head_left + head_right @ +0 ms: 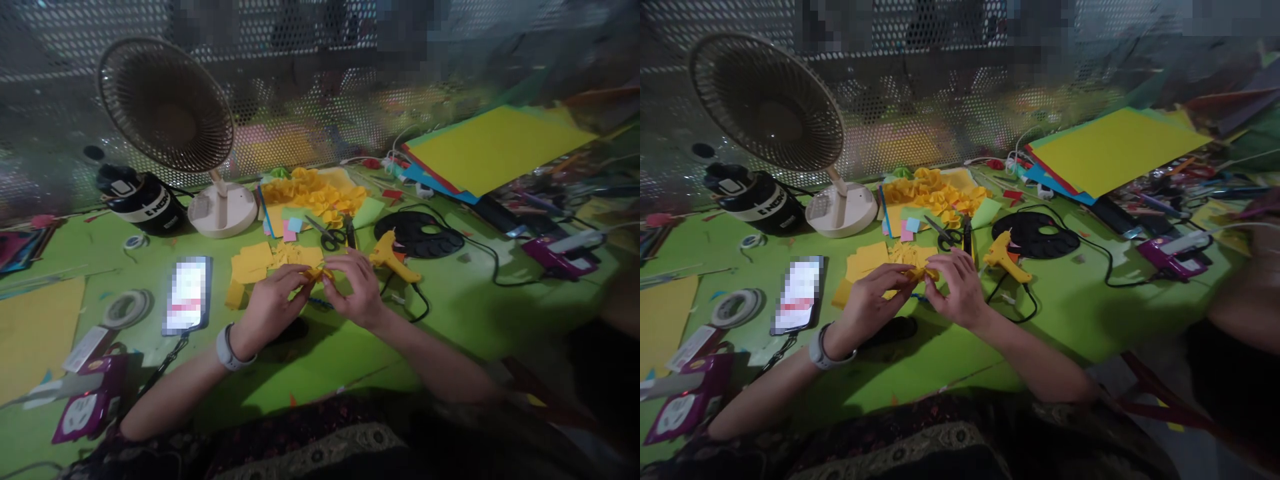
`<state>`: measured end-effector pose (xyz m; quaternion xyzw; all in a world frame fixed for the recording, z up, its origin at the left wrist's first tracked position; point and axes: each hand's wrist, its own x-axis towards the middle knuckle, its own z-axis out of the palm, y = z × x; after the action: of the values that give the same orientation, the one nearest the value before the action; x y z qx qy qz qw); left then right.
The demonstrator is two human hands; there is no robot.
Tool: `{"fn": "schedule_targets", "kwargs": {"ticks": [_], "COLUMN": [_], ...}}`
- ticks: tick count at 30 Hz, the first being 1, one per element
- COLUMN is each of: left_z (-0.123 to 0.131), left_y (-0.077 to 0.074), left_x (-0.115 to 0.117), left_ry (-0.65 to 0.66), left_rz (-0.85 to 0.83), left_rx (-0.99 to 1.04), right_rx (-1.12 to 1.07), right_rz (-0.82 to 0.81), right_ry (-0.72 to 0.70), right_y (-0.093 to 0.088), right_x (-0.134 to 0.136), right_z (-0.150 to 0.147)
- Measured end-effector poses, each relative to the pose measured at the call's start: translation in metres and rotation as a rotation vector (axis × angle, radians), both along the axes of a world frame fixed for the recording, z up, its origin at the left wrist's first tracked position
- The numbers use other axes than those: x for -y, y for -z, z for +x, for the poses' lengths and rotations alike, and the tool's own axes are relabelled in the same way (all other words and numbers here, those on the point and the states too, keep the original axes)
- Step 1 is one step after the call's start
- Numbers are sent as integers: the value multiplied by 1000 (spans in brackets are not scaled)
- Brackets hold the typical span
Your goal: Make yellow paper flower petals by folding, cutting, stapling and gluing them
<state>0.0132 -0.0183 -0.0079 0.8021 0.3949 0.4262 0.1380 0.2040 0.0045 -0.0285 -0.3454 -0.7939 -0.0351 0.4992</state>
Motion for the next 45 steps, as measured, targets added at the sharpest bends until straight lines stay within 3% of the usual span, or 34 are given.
{"fn": "schedule_targets", "kwargs": {"ticks": [15, 24, 29, 35, 41, 45], "left_z": [2, -3, -5, -9, -7, -14], "left_y": [2, 10, 10, 13, 12, 3], "left_x": [0, -10, -13, -18, -18, -12], "left_ry": [10, -57, -85, -71, -19, 14], "left_rz": [5, 11, 3, 77, 134, 12], "left_rx": [32, 129, 195, 165, 152, 138], "right_rx": [-24, -60, -183, -378, -336, -336], "right_rz": [-83, -136, -374, -699, -556, -517], "right_ry": [-6, -75, -40, -169, -155, -129], "right_y": [4, -2, -5, 1, 1, -7], "right_x": [0, 1, 0, -3, 1, 3], "right_z": [-1, 4, 6, 2, -3, -6]}}
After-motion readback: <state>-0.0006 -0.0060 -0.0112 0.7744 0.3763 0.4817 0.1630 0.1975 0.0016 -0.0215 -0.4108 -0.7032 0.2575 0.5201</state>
